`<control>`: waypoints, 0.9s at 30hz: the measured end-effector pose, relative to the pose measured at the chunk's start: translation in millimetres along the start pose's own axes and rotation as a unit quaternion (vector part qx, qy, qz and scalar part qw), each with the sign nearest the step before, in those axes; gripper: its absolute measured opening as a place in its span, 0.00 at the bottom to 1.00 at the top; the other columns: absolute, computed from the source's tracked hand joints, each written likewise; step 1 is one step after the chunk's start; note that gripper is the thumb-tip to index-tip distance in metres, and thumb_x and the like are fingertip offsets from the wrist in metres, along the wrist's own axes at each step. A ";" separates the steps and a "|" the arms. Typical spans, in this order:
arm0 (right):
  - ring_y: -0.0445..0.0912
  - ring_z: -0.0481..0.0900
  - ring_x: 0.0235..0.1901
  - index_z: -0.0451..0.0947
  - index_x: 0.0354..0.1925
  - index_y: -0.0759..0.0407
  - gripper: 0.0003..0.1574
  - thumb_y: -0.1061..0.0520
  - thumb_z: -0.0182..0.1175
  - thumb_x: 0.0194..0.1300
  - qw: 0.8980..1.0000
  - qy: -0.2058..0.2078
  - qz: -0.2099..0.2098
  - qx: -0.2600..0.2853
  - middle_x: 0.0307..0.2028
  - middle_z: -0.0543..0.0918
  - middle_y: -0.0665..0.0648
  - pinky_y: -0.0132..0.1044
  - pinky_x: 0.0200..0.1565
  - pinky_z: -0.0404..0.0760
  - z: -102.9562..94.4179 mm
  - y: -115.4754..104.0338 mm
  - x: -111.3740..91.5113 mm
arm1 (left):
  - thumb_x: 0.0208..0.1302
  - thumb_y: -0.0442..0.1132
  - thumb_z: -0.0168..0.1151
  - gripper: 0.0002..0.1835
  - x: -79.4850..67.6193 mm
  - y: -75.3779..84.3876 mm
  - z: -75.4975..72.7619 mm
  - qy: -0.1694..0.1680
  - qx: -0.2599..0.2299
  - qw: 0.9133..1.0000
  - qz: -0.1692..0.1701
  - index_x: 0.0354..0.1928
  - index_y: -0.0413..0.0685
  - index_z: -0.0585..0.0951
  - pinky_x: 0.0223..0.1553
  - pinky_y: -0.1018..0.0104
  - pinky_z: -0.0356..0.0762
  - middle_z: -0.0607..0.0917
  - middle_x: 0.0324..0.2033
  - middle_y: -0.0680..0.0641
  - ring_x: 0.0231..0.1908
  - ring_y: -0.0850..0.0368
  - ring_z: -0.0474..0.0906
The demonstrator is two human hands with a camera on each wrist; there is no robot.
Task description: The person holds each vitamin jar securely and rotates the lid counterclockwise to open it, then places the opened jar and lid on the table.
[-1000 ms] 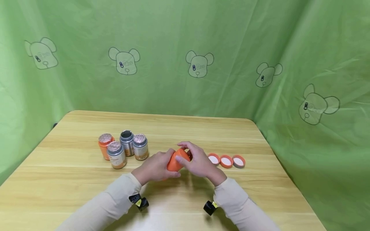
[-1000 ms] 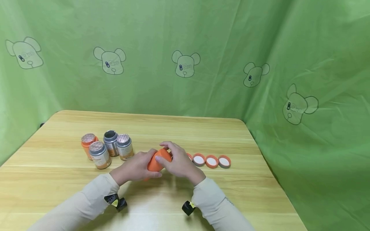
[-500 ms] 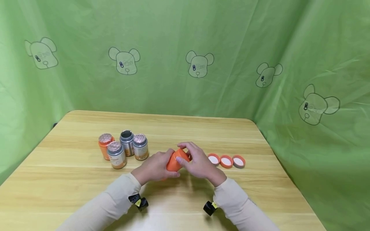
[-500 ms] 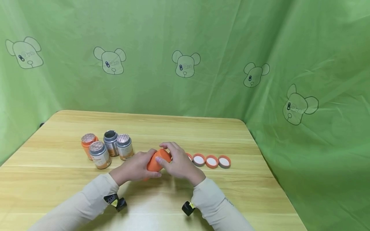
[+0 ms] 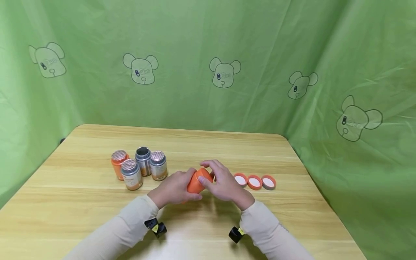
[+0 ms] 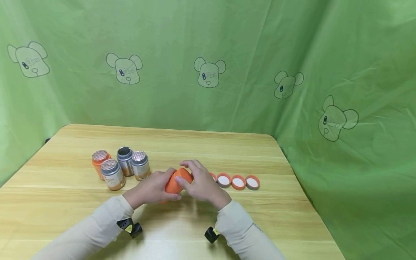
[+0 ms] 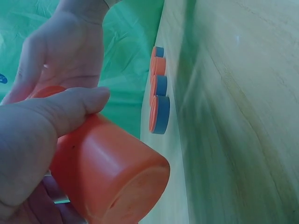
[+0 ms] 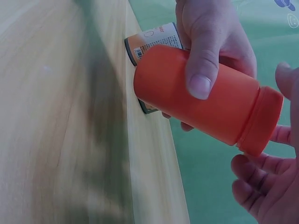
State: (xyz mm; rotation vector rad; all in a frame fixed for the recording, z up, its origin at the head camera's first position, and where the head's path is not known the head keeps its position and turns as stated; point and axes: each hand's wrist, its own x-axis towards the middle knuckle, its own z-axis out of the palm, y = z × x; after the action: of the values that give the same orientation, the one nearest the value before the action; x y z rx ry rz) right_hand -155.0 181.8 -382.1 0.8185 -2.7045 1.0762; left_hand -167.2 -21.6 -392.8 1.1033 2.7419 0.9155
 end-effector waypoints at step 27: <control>0.44 0.76 0.34 0.70 0.58 0.62 0.25 0.53 0.58 0.66 0.999 0.014 -0.042 0.015 0.48 0.76 0.56 0.43 0.38 0.78 0.7 4.7 -1.0 | 0.51 0.51 0.75 0.30 1.4 0.5 -1.7 -0.009 0.003 1.000 -0.012 0.49 0.43 0.71 0.25 0.67 0.73 0.78 0.27 0.53 0.23 0.62 0.73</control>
State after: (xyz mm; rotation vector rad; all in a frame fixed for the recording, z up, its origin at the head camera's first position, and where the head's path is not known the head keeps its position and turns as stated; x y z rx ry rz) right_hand -156.6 184.6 -385.8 0.9059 -2.6127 1.1047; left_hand -168.4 -21.3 -390.9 1.0705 2.7395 0.8921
